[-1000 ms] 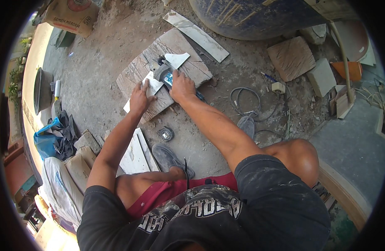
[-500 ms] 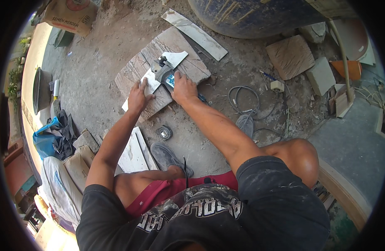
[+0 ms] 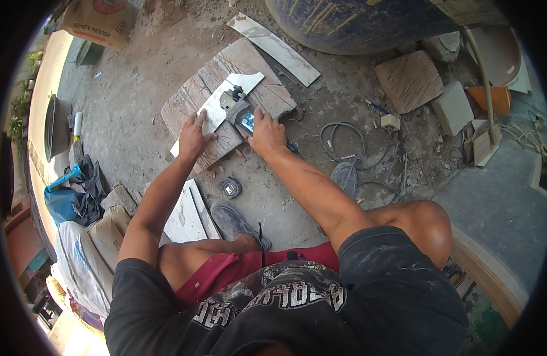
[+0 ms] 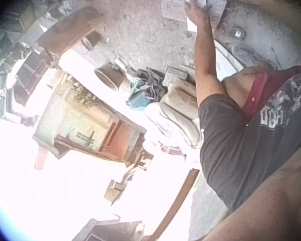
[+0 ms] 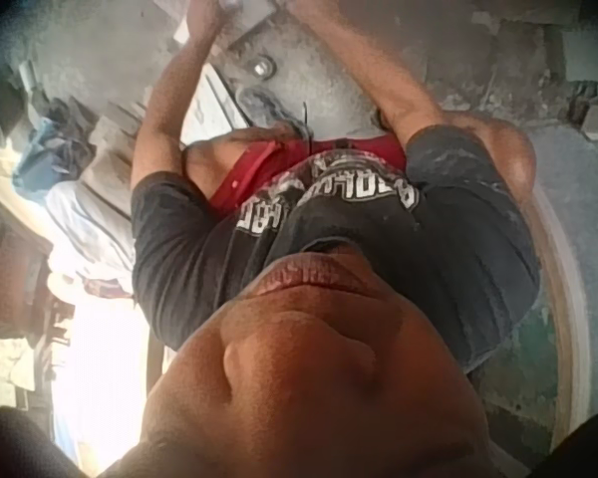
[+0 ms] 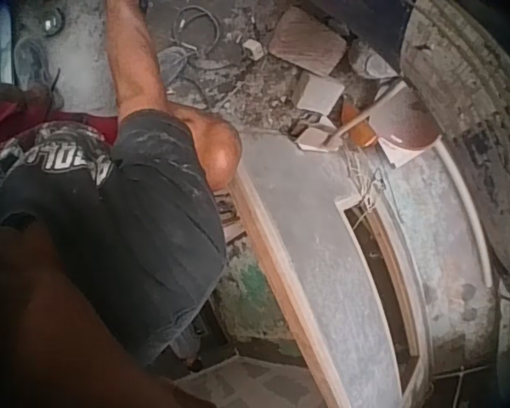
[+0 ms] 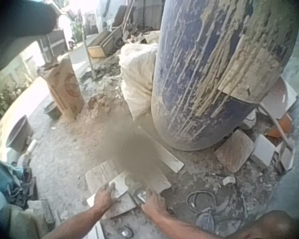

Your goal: Measuring and cutting a ceramic tile using a tape measure, pen, and angle grinder.

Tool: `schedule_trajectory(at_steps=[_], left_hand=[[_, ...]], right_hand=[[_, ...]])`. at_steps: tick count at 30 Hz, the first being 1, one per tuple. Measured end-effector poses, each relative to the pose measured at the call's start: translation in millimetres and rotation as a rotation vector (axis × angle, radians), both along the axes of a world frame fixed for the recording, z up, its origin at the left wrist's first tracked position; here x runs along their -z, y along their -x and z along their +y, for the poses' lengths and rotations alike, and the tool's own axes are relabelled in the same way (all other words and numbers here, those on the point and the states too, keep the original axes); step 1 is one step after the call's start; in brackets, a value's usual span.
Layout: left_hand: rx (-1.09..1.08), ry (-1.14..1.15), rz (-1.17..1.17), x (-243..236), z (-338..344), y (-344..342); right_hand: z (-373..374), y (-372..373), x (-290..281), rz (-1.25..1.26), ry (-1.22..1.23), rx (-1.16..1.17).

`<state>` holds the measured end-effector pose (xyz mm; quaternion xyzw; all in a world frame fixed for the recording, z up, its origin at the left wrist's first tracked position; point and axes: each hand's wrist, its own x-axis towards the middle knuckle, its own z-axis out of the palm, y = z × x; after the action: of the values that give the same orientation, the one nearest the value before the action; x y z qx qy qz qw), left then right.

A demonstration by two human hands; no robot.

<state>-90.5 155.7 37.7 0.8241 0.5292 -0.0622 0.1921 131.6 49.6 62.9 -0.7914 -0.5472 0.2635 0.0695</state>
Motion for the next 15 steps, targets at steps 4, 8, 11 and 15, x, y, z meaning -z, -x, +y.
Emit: schedule_trajectory(at_steps=[4,8,11,15], left_hand=[[-0.003,-0.005,-0.025,2.4,1.8,2.7],[-0.024,-0.014,-0.052,1.6,-0.4,4.7],[-0.024,-0.032,-0.066,-2.6,-1.0,2.5],[-0.028,-0.008,-0.078,-7.0,0.7,0.7]], right_hand=[[-10.5,-2.5,-1.2,0.008,-0.002,0.008],[-22.8,-4.3,-5.1,0.042,0.017,0.049],[-21.5,-6.2,-10.7,0.051,-0.002,0.085],[1.6,-7.3,-11.9,0.05,-0.052,0.089]])
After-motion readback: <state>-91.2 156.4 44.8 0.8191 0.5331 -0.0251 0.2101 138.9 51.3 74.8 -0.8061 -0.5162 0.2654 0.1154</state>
